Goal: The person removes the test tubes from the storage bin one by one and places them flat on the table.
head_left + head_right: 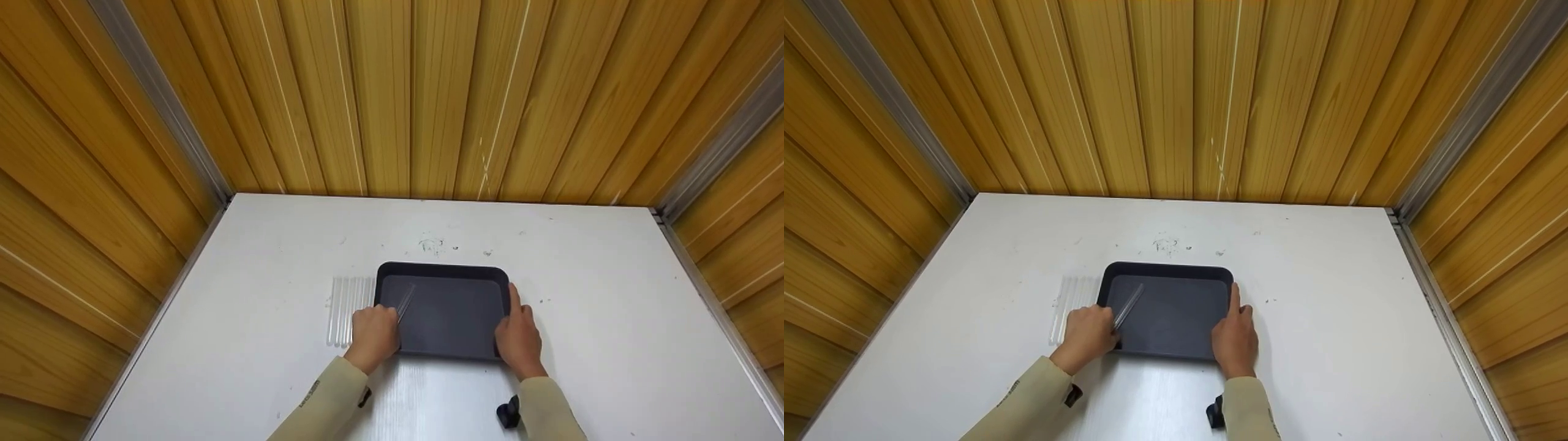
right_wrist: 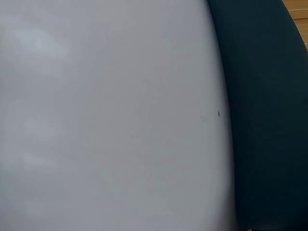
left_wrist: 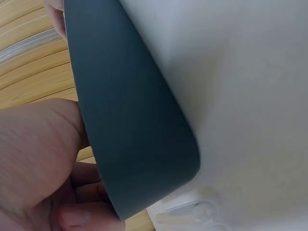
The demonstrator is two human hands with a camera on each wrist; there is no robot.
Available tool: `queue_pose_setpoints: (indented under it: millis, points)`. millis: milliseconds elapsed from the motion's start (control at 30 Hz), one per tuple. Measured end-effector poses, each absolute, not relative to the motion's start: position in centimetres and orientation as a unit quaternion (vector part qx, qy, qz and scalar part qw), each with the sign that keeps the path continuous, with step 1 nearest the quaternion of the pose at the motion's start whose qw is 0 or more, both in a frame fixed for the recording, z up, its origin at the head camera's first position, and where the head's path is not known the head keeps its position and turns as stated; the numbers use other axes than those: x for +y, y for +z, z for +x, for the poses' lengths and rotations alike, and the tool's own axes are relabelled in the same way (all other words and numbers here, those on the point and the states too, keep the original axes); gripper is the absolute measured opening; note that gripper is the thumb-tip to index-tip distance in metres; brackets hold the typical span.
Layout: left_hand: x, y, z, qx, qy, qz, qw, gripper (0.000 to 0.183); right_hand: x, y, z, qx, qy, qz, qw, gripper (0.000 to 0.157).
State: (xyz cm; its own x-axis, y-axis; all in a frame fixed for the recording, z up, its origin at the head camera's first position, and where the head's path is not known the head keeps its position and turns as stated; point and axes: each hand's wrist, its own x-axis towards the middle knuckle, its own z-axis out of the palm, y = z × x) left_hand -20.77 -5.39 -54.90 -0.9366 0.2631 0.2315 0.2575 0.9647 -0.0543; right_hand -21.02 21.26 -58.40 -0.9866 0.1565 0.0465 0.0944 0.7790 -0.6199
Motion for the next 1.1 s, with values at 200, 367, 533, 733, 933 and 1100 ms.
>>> queue_pose_setpoints:
  millis: [200,367,533,733,933,1100]
  points:
    - [-5.4,-54.6,-20.8,-0.986,0.006,-0.128,0.105,0.015,21.3,-58.4,-21.0,-0.942,0.327,-0.068,0.046,0.066]
    - [-5.5,-54.1,-20.5,-0.983,0.001,-0.133,0.126,0.026,21.2,-58.4,-20.9,-0.941,0.327,-0.065,0.051,0.066]
    - [-5.6,-53.5,-20.0,-0.978,-0.009,-0.140,0.153,0.037,21.2,-58.6,-20.9,-0.943,0.321,-0.057,0.069,0.066]
    - [-5.8,-52.8,-19.7,-0.978,-0.022,-0.132,0.158,0.026,21.1,-58.5,-21.1,-0.943,0.320,-0.067,0.062,0.066]
    - [-6.2,-52.5,-19.6,-0.977,-0.035,-0.129,0.165,0.029,21.2,-58.5,-21.1,-0.943,0.322,-0.068,0.053,0.067]
    - [-6.8,-52.3,-19.4,-0.975,-0.043,-0.126,0.178,0.035,21.2,-58.5,-21.1,-0.944,0.319,-0.067,0.059,0.066]
